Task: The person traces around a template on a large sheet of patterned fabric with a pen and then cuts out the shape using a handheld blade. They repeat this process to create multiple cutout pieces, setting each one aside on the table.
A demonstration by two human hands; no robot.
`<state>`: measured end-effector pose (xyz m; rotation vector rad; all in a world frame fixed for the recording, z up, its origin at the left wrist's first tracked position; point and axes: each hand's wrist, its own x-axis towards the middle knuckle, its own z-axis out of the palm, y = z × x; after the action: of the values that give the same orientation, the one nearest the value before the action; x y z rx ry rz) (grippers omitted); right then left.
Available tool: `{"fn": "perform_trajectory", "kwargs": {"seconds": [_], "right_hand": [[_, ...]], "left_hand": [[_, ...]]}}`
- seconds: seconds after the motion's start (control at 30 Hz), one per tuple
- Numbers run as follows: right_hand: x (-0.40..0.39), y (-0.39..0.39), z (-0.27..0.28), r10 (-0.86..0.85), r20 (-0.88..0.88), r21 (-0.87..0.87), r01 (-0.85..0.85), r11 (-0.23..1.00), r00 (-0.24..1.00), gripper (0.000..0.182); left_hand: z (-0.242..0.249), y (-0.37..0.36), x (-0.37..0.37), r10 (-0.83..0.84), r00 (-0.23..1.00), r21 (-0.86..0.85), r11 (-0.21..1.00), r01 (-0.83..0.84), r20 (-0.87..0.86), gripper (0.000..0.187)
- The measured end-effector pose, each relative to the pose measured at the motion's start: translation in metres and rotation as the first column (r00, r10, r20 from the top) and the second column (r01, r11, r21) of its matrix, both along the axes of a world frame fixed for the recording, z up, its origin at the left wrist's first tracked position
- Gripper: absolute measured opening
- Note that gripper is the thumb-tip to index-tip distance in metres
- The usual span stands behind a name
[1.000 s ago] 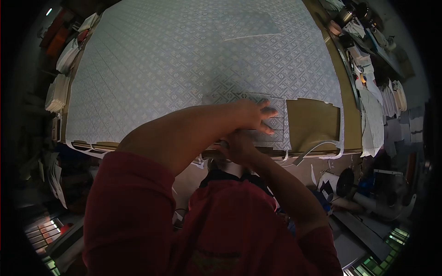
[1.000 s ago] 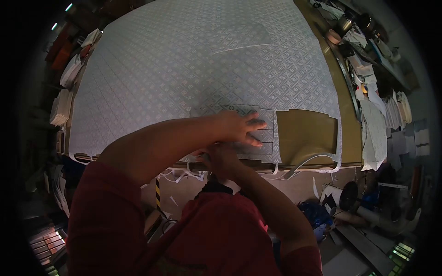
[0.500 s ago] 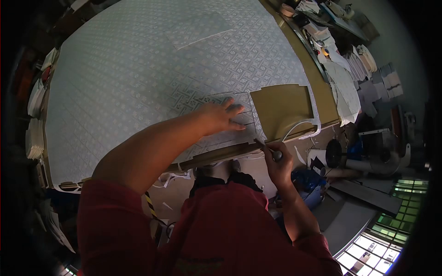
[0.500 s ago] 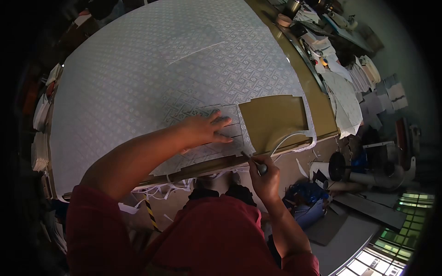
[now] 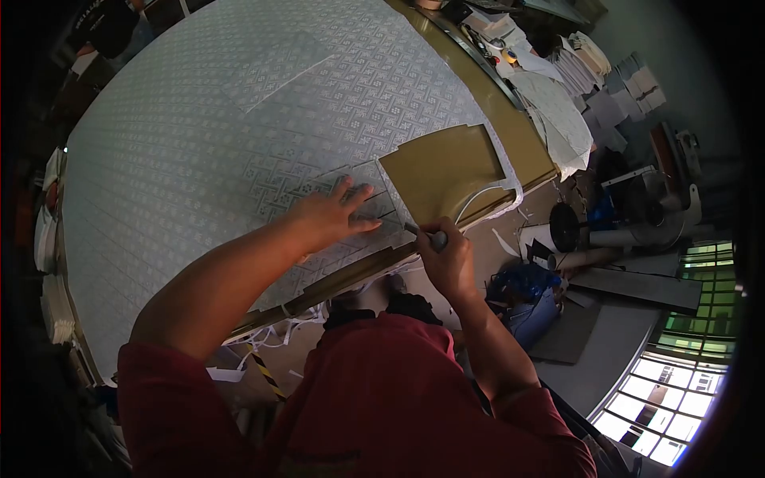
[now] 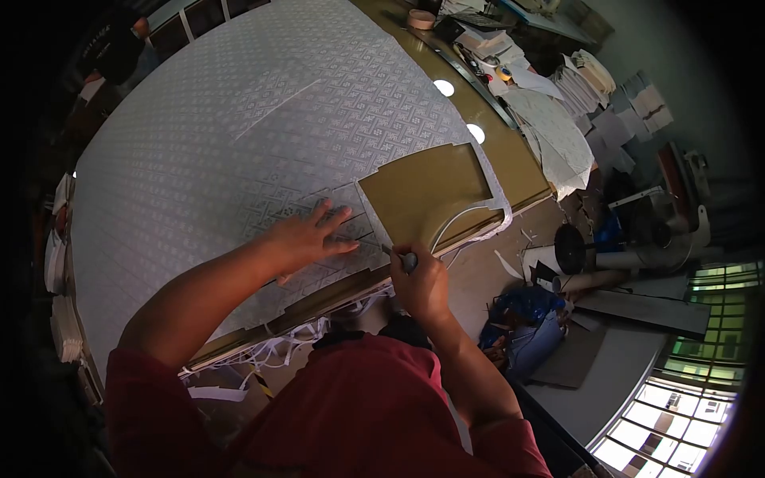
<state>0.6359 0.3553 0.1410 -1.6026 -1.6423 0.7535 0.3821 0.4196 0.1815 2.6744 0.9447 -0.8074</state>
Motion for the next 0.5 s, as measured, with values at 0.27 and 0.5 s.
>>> {"fn": "perform_trajectory", "kwargs": {"seconds": [0.27, 0.5], "right_hand": [[-0.006, 0.007, 0.008, 0.043, 0.070, -0.010, -0.043, 0.999, 0.997, 0.009], [-0.009, 0.003, 0.003, 0.000, 0.074, 0.007, -0.001, 1.000, 0.997, 0.014]], "left_hand": [[-0.007, 0.000, -0.005, 0.055, 0.997, -0.054, 0.997, -0.052, 0.049, 0.122], [-0.018, 0.001, -0.005, 0.003, 0.999, 0.021, 1.000, -0.004, 0.052, 0.136]]}}
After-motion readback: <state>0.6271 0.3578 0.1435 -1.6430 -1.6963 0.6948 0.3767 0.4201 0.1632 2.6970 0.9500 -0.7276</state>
